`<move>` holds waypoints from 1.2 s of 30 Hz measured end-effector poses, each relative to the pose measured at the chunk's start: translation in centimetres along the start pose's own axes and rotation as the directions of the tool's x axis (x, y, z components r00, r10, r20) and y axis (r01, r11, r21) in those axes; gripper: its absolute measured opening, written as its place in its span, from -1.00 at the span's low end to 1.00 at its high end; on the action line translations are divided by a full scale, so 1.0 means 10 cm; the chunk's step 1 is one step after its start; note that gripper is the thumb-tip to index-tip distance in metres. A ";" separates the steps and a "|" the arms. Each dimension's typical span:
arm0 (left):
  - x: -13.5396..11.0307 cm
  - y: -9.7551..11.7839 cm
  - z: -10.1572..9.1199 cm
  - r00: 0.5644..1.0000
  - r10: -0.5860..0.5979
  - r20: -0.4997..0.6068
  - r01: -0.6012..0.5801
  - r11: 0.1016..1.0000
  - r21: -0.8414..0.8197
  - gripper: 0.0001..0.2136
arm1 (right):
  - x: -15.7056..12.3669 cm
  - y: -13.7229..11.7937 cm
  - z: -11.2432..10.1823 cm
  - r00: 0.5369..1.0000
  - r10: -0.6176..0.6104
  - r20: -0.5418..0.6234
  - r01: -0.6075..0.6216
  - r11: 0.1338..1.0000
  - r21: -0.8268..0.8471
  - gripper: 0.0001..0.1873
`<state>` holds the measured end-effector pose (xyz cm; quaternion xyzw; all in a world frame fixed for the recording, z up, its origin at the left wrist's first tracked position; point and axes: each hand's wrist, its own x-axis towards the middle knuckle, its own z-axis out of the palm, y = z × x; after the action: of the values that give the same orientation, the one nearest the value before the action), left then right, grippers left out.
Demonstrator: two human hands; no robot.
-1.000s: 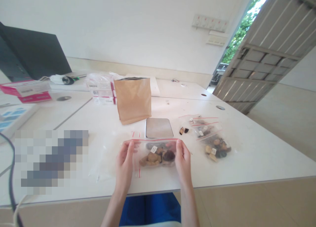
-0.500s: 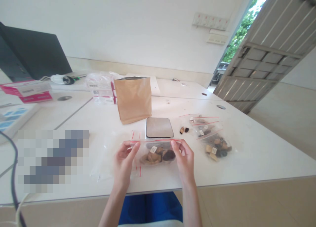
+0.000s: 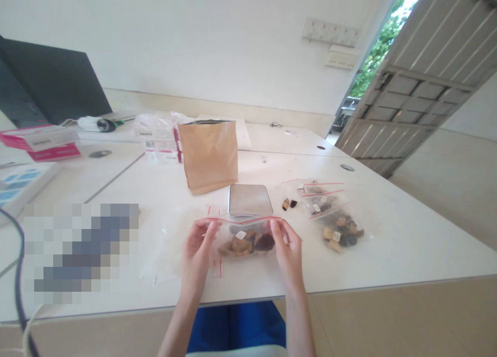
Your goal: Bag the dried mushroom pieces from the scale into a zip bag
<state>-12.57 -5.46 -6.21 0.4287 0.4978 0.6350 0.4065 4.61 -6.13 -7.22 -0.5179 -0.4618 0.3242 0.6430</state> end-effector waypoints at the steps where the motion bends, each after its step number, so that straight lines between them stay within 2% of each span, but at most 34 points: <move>1: 0.00 -0.01 -0.01 1.000 0.002 -0.012 -0.002 1.000 -0.004 -0.65 | 0.00 0.00 0.00 1.000 -0.002 0.003 0.002 1.000 -0.002 -0.67; 8: 0.00 -0.05 -0.04 0.998 0.016 -0.054 -0.013 0.998 0.053 -0.68 | -0.02 0.00 -0.02 0.998 -0.053 -0.036 0.052 0.998 -0.024 -0.68; 13: -0.06 0.00 0.00 0.992 0.088 -0.087 -0.065 0.969 0.240 -0.65 | -0.03 -0.01 -0.02 0.994 -0.086 -0.071 0.084 0.996 -0.039 -0.67; 16: -0.08 0.01 0.02 0.987 0.111 -0.115 -0.074 0.956 0.283 -0.64 | -0.04 -0.03 -0.01 0.994 -0.074 -0.077 0.072 0.997 -0.026 -0.66; 19: -0.07 0.00 0.01 0.992 0.106 -0.070 -0.089 0.973 0.215 -0.66 | -0.03 -0.06 0.00 0.997 -0.061 -0.053 0.060 0.998 -0.013 -0.66; 22: -0.06 0.00 0.00 0.996 0.093 0.015 -0.094 0.994 0.061 -0.69 | -0.04 -0.08 0.00 0.999 -0.050 -0.017 0.050 0.999 -0.016 -0.67; 26: -0.05 0.00 0.02 0.997 0.045 0.069 -0.039 0.995 -0.093 -0.69 | -0.04 -0.07 0.00 0.998 -0.048 0.043 0.047 0.998 0.029 -0.80; 31: -0.03 0.01 0.04 0.996 -0.034 0.084 0.043 0.993 -0.108 -0.60 | -0.03 -0.04 0.00 0.998 -0.024 0.053 0.019 0.996 0.086 -0.84; 36: -0.01 0.01 0.03 0.995 -0.051 0.083 0.059 0.994 -0.093 -0.60 | -0.03 -0.04 -0.01 0.998 -0.014 0.054 0.009 0.995 0.096 -0.84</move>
<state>-12.27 -5.48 -6.08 0.4202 0.4616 0.6289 0.4635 4.57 -6.51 -6.90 -0.4748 -0.4662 0.3560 0.6561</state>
